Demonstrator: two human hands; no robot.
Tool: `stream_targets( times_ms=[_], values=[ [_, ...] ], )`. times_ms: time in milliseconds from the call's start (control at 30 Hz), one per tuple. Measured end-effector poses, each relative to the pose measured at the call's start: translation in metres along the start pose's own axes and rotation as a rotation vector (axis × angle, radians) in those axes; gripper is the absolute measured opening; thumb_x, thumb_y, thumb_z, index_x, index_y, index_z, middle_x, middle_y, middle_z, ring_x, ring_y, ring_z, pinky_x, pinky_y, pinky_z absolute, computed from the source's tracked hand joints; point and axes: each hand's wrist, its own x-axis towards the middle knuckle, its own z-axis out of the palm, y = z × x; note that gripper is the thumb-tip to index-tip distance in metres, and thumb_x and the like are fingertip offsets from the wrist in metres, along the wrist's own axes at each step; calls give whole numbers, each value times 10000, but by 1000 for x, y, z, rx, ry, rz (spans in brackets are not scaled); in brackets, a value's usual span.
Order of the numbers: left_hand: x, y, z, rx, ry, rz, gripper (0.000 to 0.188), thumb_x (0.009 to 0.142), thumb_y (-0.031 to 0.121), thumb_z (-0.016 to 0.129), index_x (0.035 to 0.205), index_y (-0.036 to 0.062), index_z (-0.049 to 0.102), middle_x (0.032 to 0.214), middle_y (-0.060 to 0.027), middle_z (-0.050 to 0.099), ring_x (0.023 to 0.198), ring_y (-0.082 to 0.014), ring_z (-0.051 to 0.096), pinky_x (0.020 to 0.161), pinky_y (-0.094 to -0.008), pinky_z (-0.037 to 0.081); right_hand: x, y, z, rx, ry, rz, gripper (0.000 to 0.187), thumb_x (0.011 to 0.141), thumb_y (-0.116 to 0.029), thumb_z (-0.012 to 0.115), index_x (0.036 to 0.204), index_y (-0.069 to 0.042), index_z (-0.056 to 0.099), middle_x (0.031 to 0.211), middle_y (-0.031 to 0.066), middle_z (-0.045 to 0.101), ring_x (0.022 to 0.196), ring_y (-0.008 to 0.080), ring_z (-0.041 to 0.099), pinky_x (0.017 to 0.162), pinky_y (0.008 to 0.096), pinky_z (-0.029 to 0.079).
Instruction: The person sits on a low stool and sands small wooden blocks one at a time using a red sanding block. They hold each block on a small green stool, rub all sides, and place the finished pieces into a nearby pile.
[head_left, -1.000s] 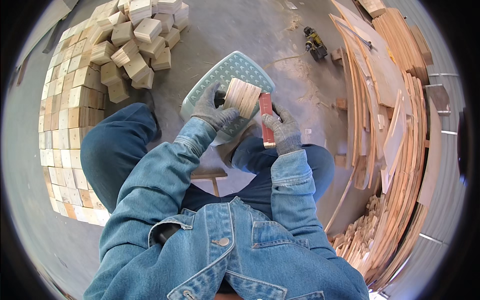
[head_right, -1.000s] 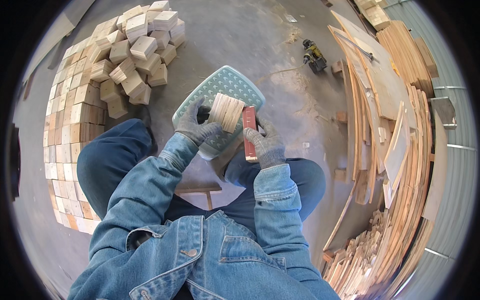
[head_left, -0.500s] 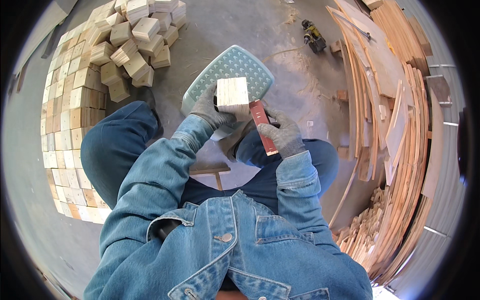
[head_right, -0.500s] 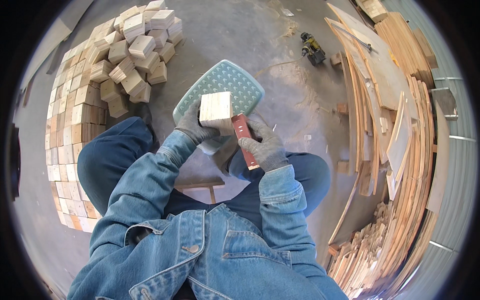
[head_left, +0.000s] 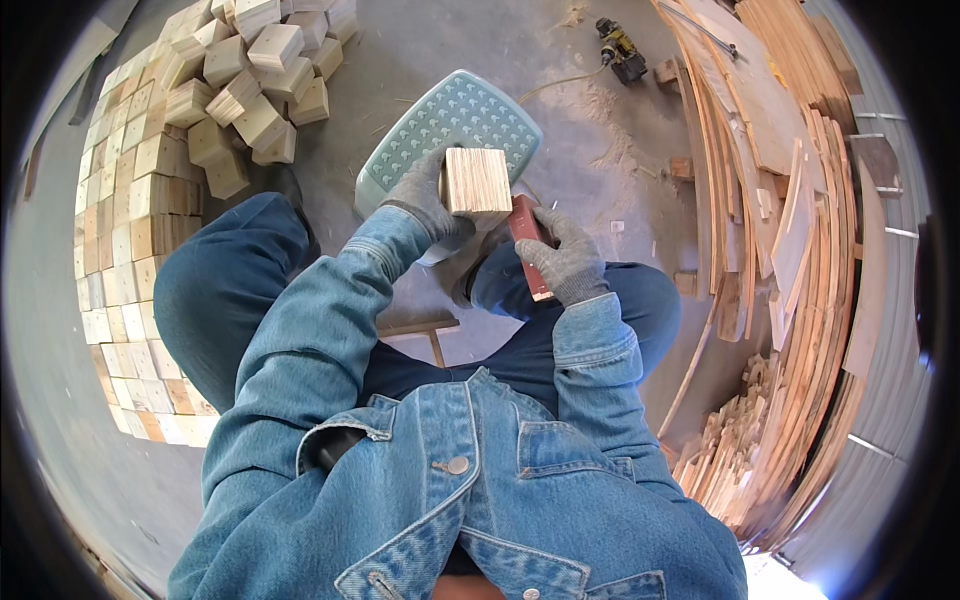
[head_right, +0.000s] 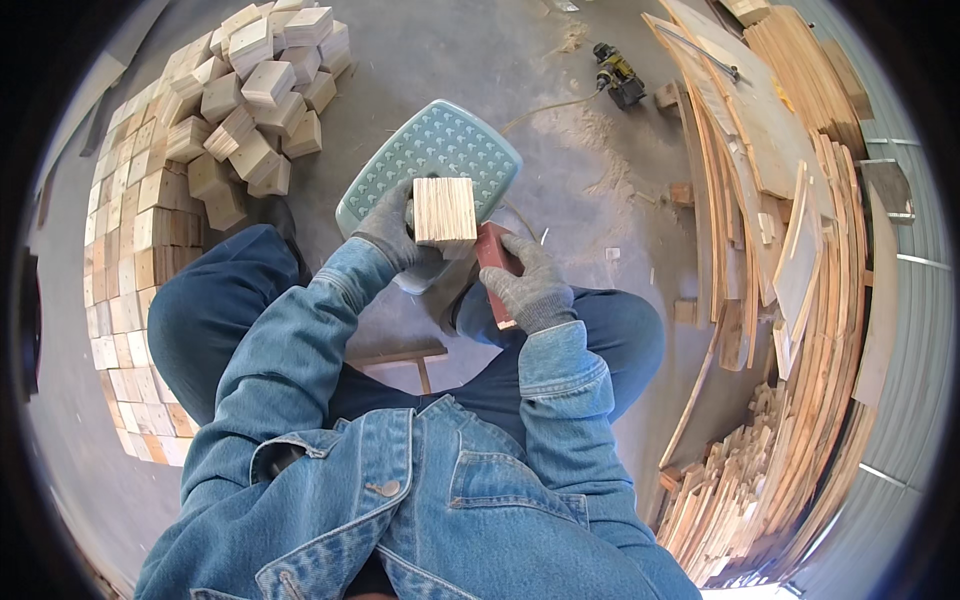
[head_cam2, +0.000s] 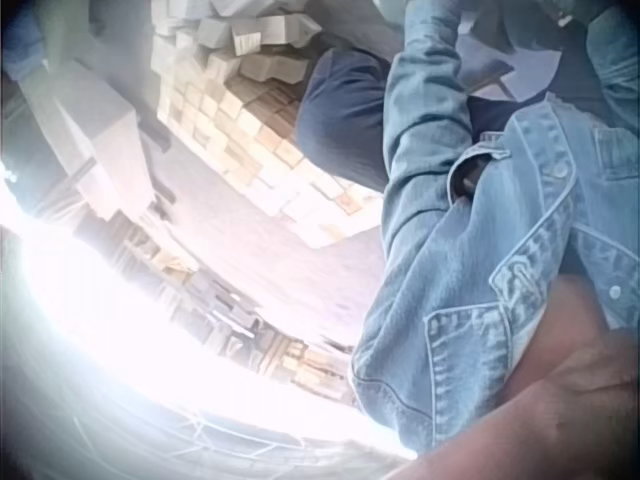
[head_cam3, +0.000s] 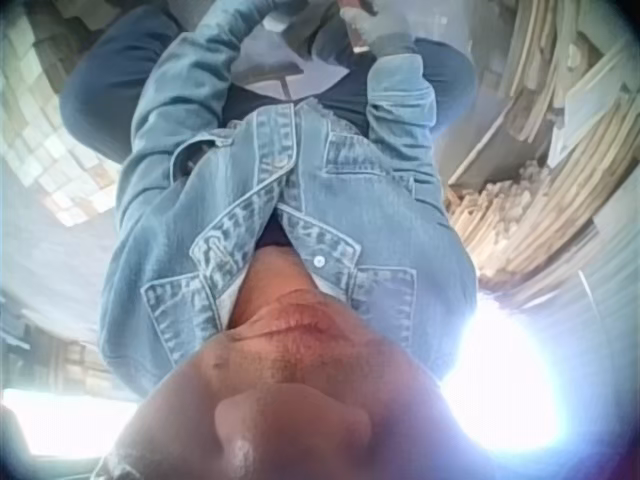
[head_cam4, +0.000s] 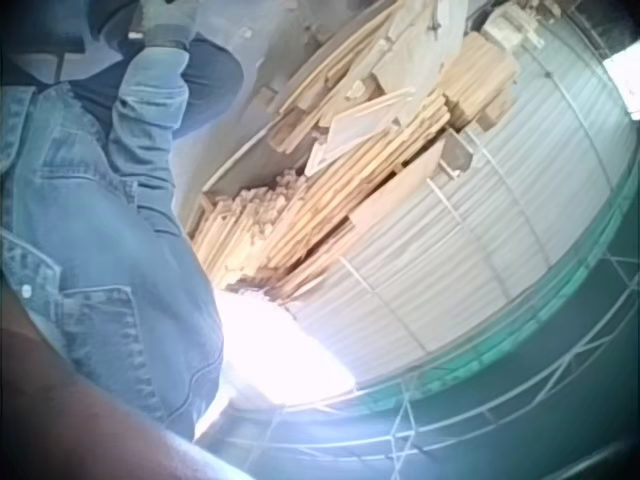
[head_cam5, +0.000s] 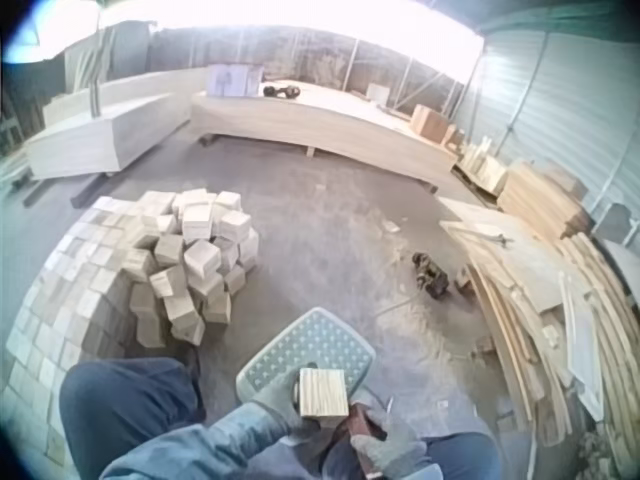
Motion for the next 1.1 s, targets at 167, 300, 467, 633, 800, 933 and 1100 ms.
stream_targets(
  times_ms=[167,300,467,633,800,933,1100],
  values=[
    [14,-23,10,-71,271,44,1098,566,305,1042,1477,52,486,1423,-98,657,1288,-246,657,1155,-406,515,0,-11,9,-69,230,-136,677,845,-268,889,1412,3,638,1395,242,667,1285,364,658,1117,429,515],
    [19,-31,0,-155,308,-57,1087,613,331,1005,1517,105,444,1466,-117,598,1323,-291,621,1168,-429,502,4,-16,19,-199,418,-319,671,817,-226,890,1401,1,649,1468,252,607,1314,420,607,1134,469,492],
    [17,-38,-3,106,267,-140,1115,659,396,956,1585,192,368,1562,-147,485,1411,-352,542,1206,-454,459,-3,-49,37,-384,415,-427,659,822,-265,865,1412,-52,663,1520,236,566,1310,461,580,1142,543,457],
    [9,-23,-9,181,235,-186,1149,683,452,923,1637,271,310,1642,-169,393,1480,-402,482,1236,-476,426,8,-49,54,-512,426,-459,635,848,-312,834,1417,-84,667,1542,217,550,1288,466,589,1137,615,416],
    [3,-2,-21,245,141,-340,1225,624,476,939,1644,264,295,1686,-192,341,1473,-396,504,1231,-469,431,29,-76,71,-518,459,-600,583,847,-301,812,1375,-80,700,1513,213,576,1204,473,625,1080,596,458],
    [10,-15,-16,246,157,-297,1239,634,480,936,1656,251,274,1701,-202,319,1490,-391,484,1238,-465,421,74,-120,84,-573,457,-643,547,856,-317,788,1345,-81,721,1444,217,627,1128,462,648,993,558,520],
    [7,-16,-17,163,154,-267,1112,717,392,897,1644,253,300,1645,-175,389,1473,-385,496,1238,-470,421,78,-112,58,-418,485,-680,539,856,-254,782,1337,-20,713,1449,244,620,1273,460,611,1109,529,487]
  ],
)
